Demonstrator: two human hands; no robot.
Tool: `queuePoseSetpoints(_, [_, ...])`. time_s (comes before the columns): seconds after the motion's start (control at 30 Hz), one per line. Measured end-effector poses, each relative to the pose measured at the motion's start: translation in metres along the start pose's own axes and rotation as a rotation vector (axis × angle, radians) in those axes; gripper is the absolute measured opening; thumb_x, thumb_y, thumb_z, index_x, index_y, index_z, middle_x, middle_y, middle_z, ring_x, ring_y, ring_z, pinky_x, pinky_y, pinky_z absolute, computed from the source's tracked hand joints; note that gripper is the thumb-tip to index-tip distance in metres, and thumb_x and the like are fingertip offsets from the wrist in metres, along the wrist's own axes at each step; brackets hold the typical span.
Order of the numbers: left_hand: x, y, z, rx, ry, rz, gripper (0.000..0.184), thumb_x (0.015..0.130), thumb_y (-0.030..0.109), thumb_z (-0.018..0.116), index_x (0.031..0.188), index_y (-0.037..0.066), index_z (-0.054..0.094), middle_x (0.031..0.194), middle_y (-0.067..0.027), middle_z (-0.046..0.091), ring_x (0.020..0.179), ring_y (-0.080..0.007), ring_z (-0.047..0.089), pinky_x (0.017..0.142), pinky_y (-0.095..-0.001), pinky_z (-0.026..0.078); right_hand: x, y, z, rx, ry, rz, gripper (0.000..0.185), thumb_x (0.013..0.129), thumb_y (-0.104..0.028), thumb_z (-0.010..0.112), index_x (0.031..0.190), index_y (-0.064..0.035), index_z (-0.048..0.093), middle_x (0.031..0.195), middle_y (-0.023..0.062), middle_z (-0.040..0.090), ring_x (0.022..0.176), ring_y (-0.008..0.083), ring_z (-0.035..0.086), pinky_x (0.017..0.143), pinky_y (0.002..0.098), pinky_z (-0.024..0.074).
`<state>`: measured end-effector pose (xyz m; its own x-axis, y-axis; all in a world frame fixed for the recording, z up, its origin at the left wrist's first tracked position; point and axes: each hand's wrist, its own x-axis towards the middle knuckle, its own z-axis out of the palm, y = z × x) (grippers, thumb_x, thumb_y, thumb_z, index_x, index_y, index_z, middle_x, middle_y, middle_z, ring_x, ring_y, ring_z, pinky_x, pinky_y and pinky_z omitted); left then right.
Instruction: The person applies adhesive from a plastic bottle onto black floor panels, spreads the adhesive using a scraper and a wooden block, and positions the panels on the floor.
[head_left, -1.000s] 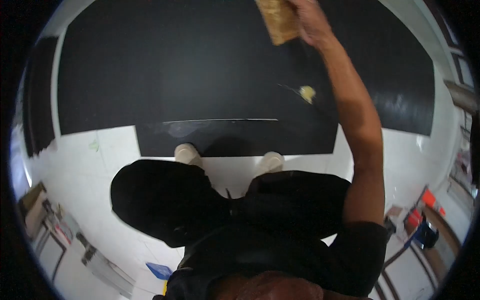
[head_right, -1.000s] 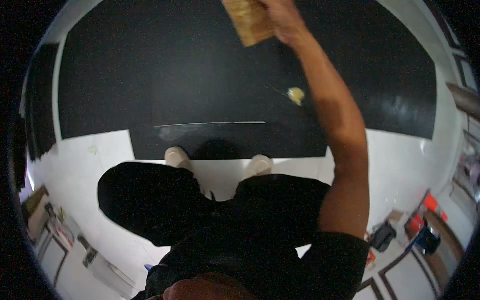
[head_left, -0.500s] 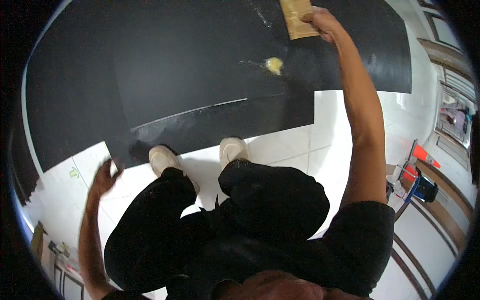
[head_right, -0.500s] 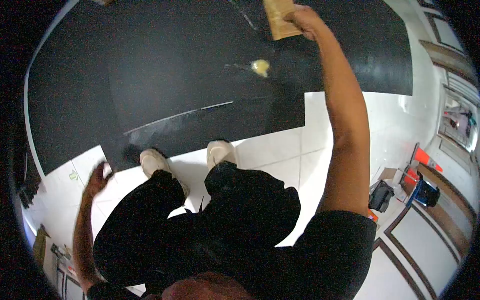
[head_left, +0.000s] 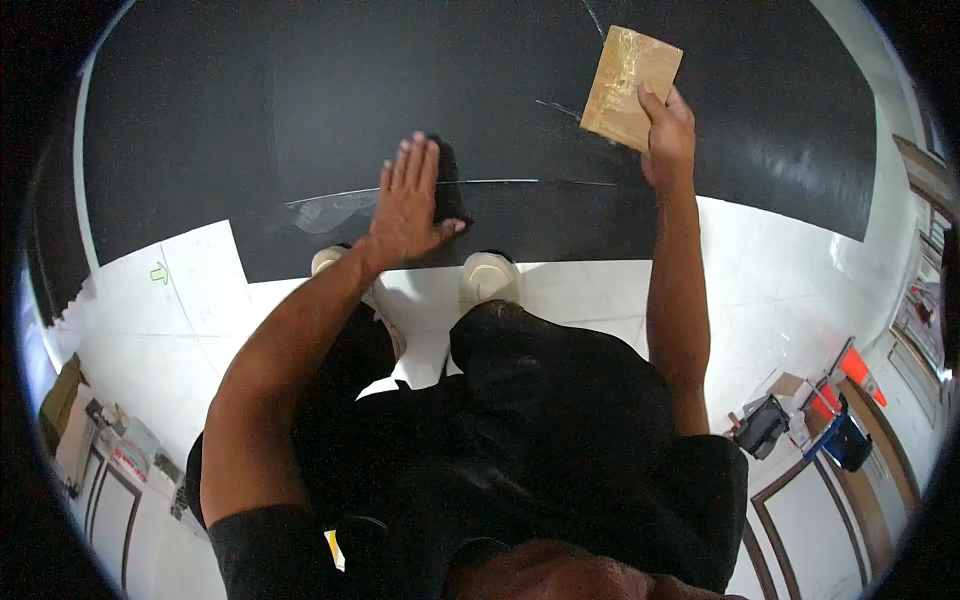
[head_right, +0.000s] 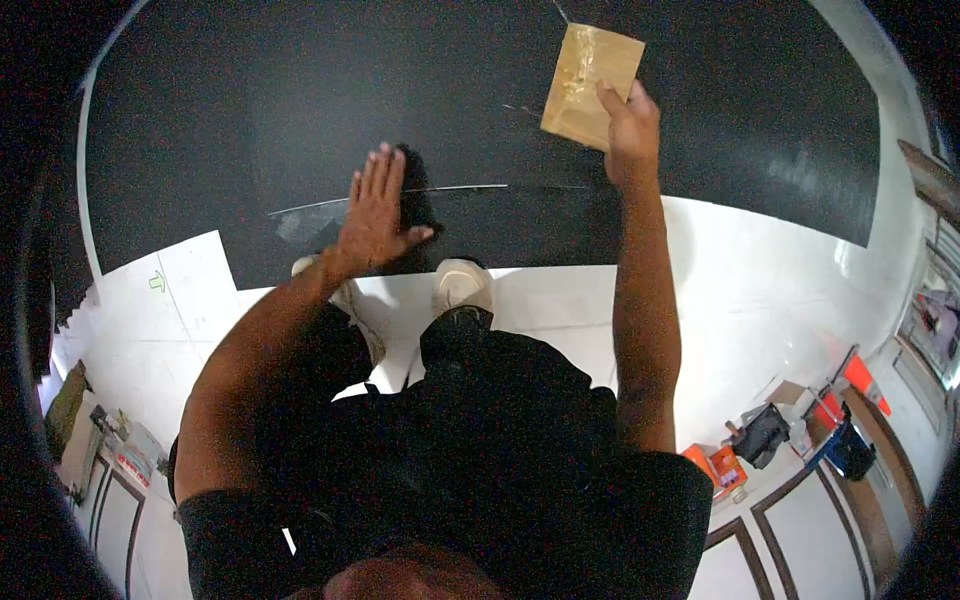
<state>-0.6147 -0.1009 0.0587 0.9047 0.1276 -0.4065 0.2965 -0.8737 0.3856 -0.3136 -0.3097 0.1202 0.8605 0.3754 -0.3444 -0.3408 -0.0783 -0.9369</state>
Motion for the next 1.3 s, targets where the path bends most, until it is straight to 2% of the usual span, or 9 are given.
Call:
queuePoseSetpoints(0.1, [0.019, -0.021, -0.025, 0.071, -0.085, -0.241, 0.148, 0.061, 0.09, 0.066, 0.159, -0.002, 0.004, 0.166, -0.0249, 0.004, 0.153, -0.0442, 0.004, 0.123, -0.0589, 0.012, -0.02, 0.006, 0.016, 0.091, -0.059, 0.102, 0.029, 0.098, -0.013, 0.061, 0.123, 0.002, 0.061, 0.107, 0.0096, 0.07, 0.091, 0.0188, 0.07, 0.083, 0.0342, 0.0558])
queuePoseSetpoints(0.2, [0.004, -0.024, -0.031, 0.203, -0.224, -0.187, 0.145, 0.063, 0.093, 0.061, 0.16, 0.003, 0.002, 0.167, -0.0199, 0.002, 0.155, -0.0364, 0.0, 0.126, -0.0551, 0.01, -0.029, 0.024, 0.028, 0.116, -0.073, 0.101, 0.035, 0.1, -0.015, 0.059, 0.13, 0.0027, 0.055, 0.107, 0.0132, 0.069, 0.092, 0.0198, 0.071, 0.084, 0.0368, 0.0577])
queuePoseSetpoints(0.43, [0.016, -0.006, -0.027, 0.144, -0.139, -0.233, 0.131, 0.071, 0.086, 0.062, 0.16, 0.006, 0.009, 0.167, -0.018, 0.008, 0.155, -0.0355, 0.006, 0.125, -0.0537, 0.013, -0.043, 0.033, 0.043, 0.327, 0.041, 0.134, 0.039, 0.099, -0.014, 0.059, 0.133, 0.0033, 0.053, 0.116, 0.0123, 0.066, 0.104, 0.0205, 0.067, 0.093, 0.0358, 0.0532])
queuePoseSetpoints(0.6, [0.06, 0.039, -0.003, 0.06, 0.117, 0.12, 0.114, 0.084, 0.078, 0.054, 0.158, 0.0, 0.018, 0.165, -0.0203, 0.017, 0.153, -0.0386, 0.017, 0.123, -0.0574, 0.013, -0.044, 0.042, 0.025, 0.37, 0.09, 0.121, 0.04, 0.099, -0.016, 0.058, 0.133, 0.0029, 0.05, 0.117, 0.0141, 0.064, 0.107, 0.0234, 0.066, 0.095, 0.0388, 0.0529])
queuePoseSetpoints(0.83, [0.041, 0.05, -0.005, 0.047, -0.034, 0.127, 0.107, 0.087, 0.078, 0.047, 0.157, 0.0, 0.022, 0.163, -0.0212, 0.024, 0.151, -0.0381, 0.022, 0.122, -0.0559, 0.017, -0.037, 0.004, 0.03, 0.359, 0.071, 0.039, 0.049, 0.101, -0.021, 0.057, 0.141, 0.0018, 0.04, 0.125, 0.0163, 0.059, 0.114, 0.0281, 0.063, 0.098, 0.0454, 0.0524])
queuePoseSetpoints(0.93, [0.04, 0.028, -0.045, -0.123, -0.187, 0.009, 0.103, 0.087, 0.071, 0.057, 0.156, 0.001, 0.026, 0.163, -0.0205, 0.024, 0.152, -0.0381, 0.02, 0.124, -0.0519, 0.016, -0.033, 0.005, 0.031, 0.4, 0.061, 0.034, 0.046, 0.103, -0.02, 0.054, 0.141, 0.0012, 0.041, 0.127, 0.0166, 0.057, 0.116, 0.0289, 0.062, 0.097, 0.0458, 0.0524])
queuePoseSetpoints(1.03, [0.028, -0.064, -0.025, -0.129, 0.2, -0.316, 0.106, 0.088, 0.075, 0.051, 0.156, 0.0, 0.023, 0.163, -0.0226, 0.021, 0.153, -0.04, 0.016, 0.124, -0.0544, 0.015, -0.036, 0.013, 0.028, 0.515, 0.063, 0.043, 0.044, 0.104, -0.02, 0.051, 0.141, 0.0021, 0.042, 0.127, 0.0164, 0.058, 0.116, 0.0295, 0.062, 0.098, 0.0473, 0.0519])
queuePoseSetpoints(1.1, [0.011, -0.112, -0.019, 0.048, 0.205, -0.495, 0.114, 0.086, 0.083, 0.043, 0.159, 0.001, 0.014, 0.166, -0.0207, 0.014, 0.154, -0.0369, 0.011, 0.125, -0.0523, 0.014, -0.034, 0.019, 0.016, 0.546, 0.118, 0.074, 0.044, 0.104, -0.02, 0.05, 0.141, 0.0023, 0.042, 0.128, 0.0167, 0.058, 0.117, 0.03, 0.062, 0.1, 0.0486, 0.0512])
queuePoseSetpoints(1.3, [-0.021, -0.099, -0.026, 0.081, 0.146, -0.44, 0.117, 0.082, 0.082, 0.053, 0.157, -0.001, 0.016, 0.164, -0.0234, 0.016, 0.152, -0.0406, 0.015, 0.121, -0.0554, 0.02, -0.016, 0.032, 0.0, 0.691, 0.1, 0.035, 0.044, 0.103, -0.019, 0.049, 0.141, 0.0028, 0.044, 0.132, 0.0185, 0.058, 0.122, 0.0332, 0.06, 0.105, 0.0518, 0.0488])
